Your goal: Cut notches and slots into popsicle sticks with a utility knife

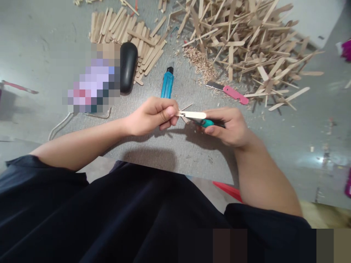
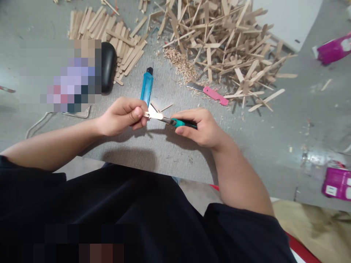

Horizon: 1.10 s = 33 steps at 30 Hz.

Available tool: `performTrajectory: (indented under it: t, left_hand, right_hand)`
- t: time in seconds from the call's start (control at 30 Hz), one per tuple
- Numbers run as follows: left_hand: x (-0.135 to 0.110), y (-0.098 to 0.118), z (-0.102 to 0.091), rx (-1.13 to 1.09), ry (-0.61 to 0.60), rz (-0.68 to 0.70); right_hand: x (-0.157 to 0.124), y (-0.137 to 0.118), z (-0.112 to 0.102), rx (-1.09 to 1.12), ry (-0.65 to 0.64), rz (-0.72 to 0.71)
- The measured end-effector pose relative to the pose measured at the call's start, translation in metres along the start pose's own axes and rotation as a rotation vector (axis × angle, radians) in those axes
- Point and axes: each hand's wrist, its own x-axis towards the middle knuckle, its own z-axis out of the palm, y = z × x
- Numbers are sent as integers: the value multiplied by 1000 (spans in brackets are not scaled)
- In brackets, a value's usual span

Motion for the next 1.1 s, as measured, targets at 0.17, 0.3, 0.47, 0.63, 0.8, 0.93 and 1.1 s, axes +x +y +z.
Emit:
performTrajectory:
  t: [0.17,0.3,0.47,0.63,0.8,0.93,1.1]
  left_hand:
    - [-3,2,3,27,55,-2]
    - [-3,2,3,98,129,41]
    - [1,6,-1,156,144,96]
    - [5,5,-9,192,177,111]
    - [5,3,-12,213,182,28]
    - [5,5,-13,206,185,-11]
    - [4,8,-14,237,194,-22]
  right_hand:
    - [-3,3,1,-255,181,-3]
    - [-2,6,2,-394,287,10]
    - [0,2,1,-282,216,14]
    - [-1,-5,-2,-175,106,71]
    - [-5,-5,-4,-93,70,77]
    - [-6,-7,-6,-69,24,114]
    - [-7,-11,-7,-84,13,175]
